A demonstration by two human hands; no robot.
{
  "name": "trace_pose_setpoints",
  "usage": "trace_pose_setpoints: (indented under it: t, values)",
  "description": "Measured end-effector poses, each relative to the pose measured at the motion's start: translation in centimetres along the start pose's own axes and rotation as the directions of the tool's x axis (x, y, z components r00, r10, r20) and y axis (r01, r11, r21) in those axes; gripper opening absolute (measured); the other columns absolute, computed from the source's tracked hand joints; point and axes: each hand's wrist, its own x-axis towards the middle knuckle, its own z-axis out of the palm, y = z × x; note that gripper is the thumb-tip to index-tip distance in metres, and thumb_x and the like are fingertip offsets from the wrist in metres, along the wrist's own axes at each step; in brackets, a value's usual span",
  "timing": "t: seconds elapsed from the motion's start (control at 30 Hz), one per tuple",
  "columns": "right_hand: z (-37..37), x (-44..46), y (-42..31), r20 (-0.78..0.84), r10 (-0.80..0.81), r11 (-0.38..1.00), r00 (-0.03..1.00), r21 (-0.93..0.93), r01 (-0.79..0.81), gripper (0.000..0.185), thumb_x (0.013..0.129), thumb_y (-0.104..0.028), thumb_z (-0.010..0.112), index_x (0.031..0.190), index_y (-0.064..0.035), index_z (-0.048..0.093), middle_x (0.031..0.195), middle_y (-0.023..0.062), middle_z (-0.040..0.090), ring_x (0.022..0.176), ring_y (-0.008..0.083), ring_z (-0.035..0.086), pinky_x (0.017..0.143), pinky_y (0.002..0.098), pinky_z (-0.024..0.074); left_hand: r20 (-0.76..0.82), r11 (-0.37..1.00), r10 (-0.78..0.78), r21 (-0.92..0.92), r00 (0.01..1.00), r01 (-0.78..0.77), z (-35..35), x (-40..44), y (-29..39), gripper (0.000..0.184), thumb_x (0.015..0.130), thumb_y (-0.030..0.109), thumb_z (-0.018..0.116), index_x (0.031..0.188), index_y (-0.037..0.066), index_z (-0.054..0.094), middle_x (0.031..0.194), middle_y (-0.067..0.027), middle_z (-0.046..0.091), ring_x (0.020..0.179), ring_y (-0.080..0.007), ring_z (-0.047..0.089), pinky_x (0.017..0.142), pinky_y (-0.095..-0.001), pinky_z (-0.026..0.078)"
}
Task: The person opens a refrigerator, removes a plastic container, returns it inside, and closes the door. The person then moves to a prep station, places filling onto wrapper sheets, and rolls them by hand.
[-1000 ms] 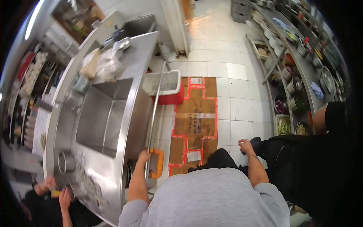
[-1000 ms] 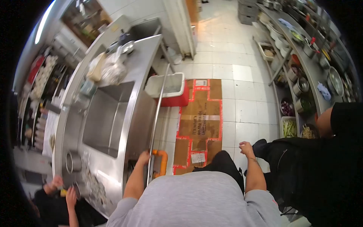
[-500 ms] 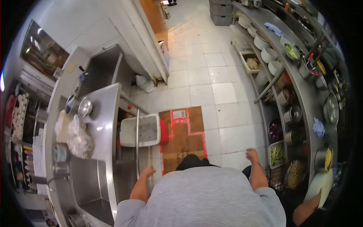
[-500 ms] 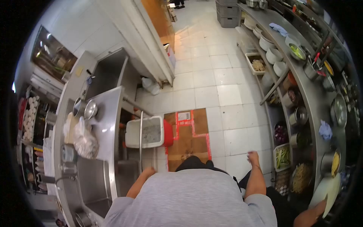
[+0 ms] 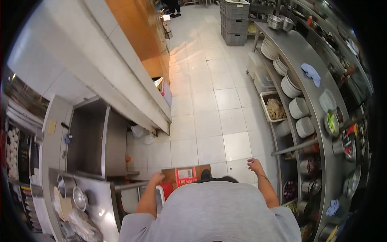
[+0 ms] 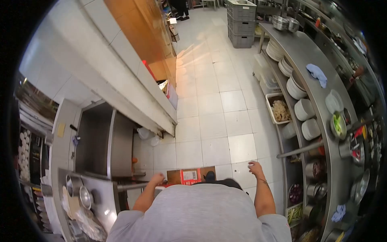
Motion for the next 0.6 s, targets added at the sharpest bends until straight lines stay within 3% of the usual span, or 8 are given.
trace_pose_setpoints:
  t: [0.03, 0.07, 0.2, 0.3, 0.37, 0.47, 0.57, 0.6]
  values:
    - [-1.2, 1.0, -0.5, -0.044, 0.03, 0.989, 0.999, 0.147, -0.023, 0.035, 0.077, -0.01, 0.061, 0.111, -0.0048, 0.062, 0.073, 0.0082, 0.063, 0.058, 0.0166, 0.063, 0.047, 0.0273, 0.0493, -0.071, 0.974, 0.142, 0.188, 0.987, -0.126, -1.3, 5.9, 2.1, 0.036, 0.075, 0.032, 0.058, 0.088, 0.0, 0.065, 0.083, -0.0227, 0.066, 0.081, -0.0371, 0.065, 0.074, -0.044, 0.051]
    - [-2.4, 2.0, -0.8, -0.085, 0.064, 0.955, 0.994, 0.294, -0.036, 0.034, 0.077, -0.009, 0.06, 0.11, -0.0044, 0.062, 0.072, 0.0081, 0.063, 0.057, 0.017, 0.063, 0.046, 0.0269, 0.0494, -0.049, 0.967, 0.165, 0.207, 0.985, -0.151, -3.6, 8.6, 6.2, 0.035, 0.076, 0.031, 0.058, 0.09, 0.0, 0.065, 0.085, -0.0222, 0.066, 0.084, -0.0374, 0.064, 0.076, -0.0448, 0.051]
    - [-5.4, 7.7, 3.8, -0.106, 0.246, 0.916, 0.963, 0.351, -0.195, 0.028, 0.077, -0.006, 0.057, 0.104, -0.0025, 0.064, 0.066, 0.0104, 0.062, 0.052, 0.0207, 0.062, 0.039, 0.0302, 0.0453, -0.126, 0.94, 0.337, 0.108, 0.933, -0.324, -9.8, 19.4, 23.6, 0.03, 0.078, 0.029, 0.057, 0.089, 0.001, 0.064, 0.081, -0.0203, 0.066, 0.076, -0.0355, 0.065, 0.073, -0.0433, 0.051]
    - [-8.6, 12.3, 3.1, 0.043, 0.504, 0.855, 0.862, 0.115, -0.506, 0.018, 0.076, -0.005, 0.06, 0.093, -0.0029, 0.064, 0.068, 0.0122, 0.064, 0.052, 0.0224, 0.063, 0.041, 0.0349, 0.0474, -0.174, 0.916, 0.382, -0.06, 0.908, -0.397, -12.5, 25.0, 32.5, 0.025, 0.079, 0.026, 0.059, 0.087, 0.003, 0.063, 0.07, -0.0167, 0.065, 0.059, -0.0273, 0.064, 0.064, -0.0386, 0.052]
    - [-11.7, 16.9, -0.4, 0.124, 0.554, 0.832, 0.823, -0.073, -0.549, 0.011, 0.073, -0.005, 0.061, 0.083, -0.0039, 0.065, 0.067, 0.0126, 0.064, 0.051, 0.0224, 0.063, 0.042, 0.0358, 0.0486, -0.116, 0.901, 0.43, 0.12, 0.895, -0.417, -13.6, 29.2, 34.1, 0.023, 0.079, 0.025, 0.059, 0.086, 0.003, 0.063, 0.068, -0.0154, 0.065, 0.058, -0.0243, 0.065, 0.062, -0.0372, 0.052]
    - [-17.2, 28.3, -7.8, 0.12, 0.461, 0.871, 0.879, -0.252, -0.422, 0.002, 0.07, -0.005, 0.064, 0.069, -0.0054, 0.066, 0.064, 0.0132, 0.065, 0.051, 0.0224, 0.063, 0.044, 0.0372, 0.0505, 0.059, 0.976, 0.15, 0.148, 0.987, -0.158, -16.1, 31.2, 34.4, 0.024, 0.078, 0.025, 0.06, 0.087, 0.003, 0.064, 0.066, -0.0133, 0.065, 0.058, -0.0228, 0.065, 0.056, -0.0363, 0.053]
    - [-21.2, 42.9, -19.3, -0.14, 0.039, 0.93, 0.989, -0.356, -0.087, 0.005, 0.069, -0.002, 0.061, 0.072, -0.0029, 0.065, 0.063, 0.013, 0.063, 0.05, 0.0198, 0.06, 0.045, 0.0356, 0.0466, -0.011, 1.0, -0.022, 0.022, 1.0, 0.022, -19.6, 30.4, 34.8, 0.025, 0.078, 0.024, 0.059, 0.084, 0.0, 0.065, 0.065, -0.0128, 0.066, 0.054, -0.0215, 0.065, 0.05, -0.0362, 0.052]
    - [-21.9, 44.0, -29.7, -0.267, 0.164, 0.986, 0.949, 0.062, -0.153, 0.02, 0.071, 0.001, 0.056, 0.09, 0.004, 0.062, 0.061, 0.0108, 0.059, 0.048, 0.0212, 0.055, 0.042, 0.0373, 0.0421, 0.006, 0.994, -0.091, 0.067, 0.996, 0.091, -20.7, 30.5, 35.1, 0.025, 0.078, 0.023, 0.058, 0.079, -0.001, 0.065, 0.064, -0.013, 0.066, 0.053, -0.0216, 0.064, 0.05, -0.0362, 0.053]
